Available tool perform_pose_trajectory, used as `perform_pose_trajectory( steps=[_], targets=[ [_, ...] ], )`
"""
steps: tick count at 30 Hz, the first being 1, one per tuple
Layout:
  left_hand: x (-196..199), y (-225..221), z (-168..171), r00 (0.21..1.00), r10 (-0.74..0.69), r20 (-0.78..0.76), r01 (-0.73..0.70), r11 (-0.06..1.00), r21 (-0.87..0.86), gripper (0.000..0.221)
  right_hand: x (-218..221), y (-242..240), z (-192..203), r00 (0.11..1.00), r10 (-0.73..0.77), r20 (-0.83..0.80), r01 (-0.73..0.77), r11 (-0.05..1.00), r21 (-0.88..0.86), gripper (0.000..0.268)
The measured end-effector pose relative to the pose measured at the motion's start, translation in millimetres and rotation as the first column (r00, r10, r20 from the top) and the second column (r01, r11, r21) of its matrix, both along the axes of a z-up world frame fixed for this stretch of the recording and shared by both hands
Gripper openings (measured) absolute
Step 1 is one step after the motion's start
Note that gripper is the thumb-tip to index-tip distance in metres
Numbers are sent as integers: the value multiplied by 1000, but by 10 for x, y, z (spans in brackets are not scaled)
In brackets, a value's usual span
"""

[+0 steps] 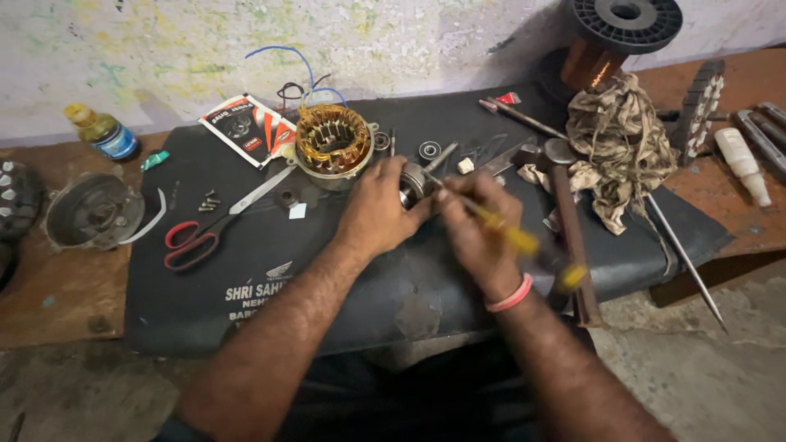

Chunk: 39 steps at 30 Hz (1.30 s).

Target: The person works on a cylindrical electrical component, using a screwdriver to adjust internal parts, a metal file to smooth surfaces, and sandpaper to abrade the shaft. They then apply a white lubricant from a bottle and tap the assembly with a hammer to seat components.

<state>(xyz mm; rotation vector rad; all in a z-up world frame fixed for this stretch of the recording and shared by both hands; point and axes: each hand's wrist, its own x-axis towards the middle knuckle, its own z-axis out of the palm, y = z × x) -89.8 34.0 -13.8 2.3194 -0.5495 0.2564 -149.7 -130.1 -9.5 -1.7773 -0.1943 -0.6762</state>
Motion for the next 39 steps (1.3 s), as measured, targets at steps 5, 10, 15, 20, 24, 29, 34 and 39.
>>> perform_pose_trajectory(
  steps=[5, 10, 15, 20, 24, 29, 34, 39],
  targets=[
    [18, 14, -38, 994, -30, 108, 28, 999, 18, 67, -116, 136, 36, 984, -73, 164, 115, 958, -264, 18],
    [23, 35, -59, 995, -40, 91, 41, 999, -1, 69, -106, 156, 66, 981, -127, 149, 169, 935, -311, 16],
    [32, 14, -57, 993, -38, 110, 39, 999, -2, 66, -80, 149, 14, 980, -124, 158, 167, 941, -294, 14],
    [28, 20, -72, 986, -65, 156, 64, 998, 9, 68, 75, 122, 45, 979, -133, 155, 181, 916, -359, 12],
    [29, -2, -23, 996, -56, 62, 58, 998, -33, 65, 104, 64, 96, 976, -191, 101, 213, 924, -318, 10],
    [3, 33, 2, 997, -24, 68, 26, 999, -21, 72, -77, 62, 35, 980, -146, 133, 136, 987, 82, 9],
    [34, 17, -24, 994, -38, 104, 40, 999, -18, 72, -90, 73, 64, 988, -72, 137, 98, 975, -197, 8],
    [38, 34, -51, 996, -52, 68, 53, 999, -12, 68, -83, 187, 130, 983, -67, 173, 118, 946, -303, 11]
  ],
)
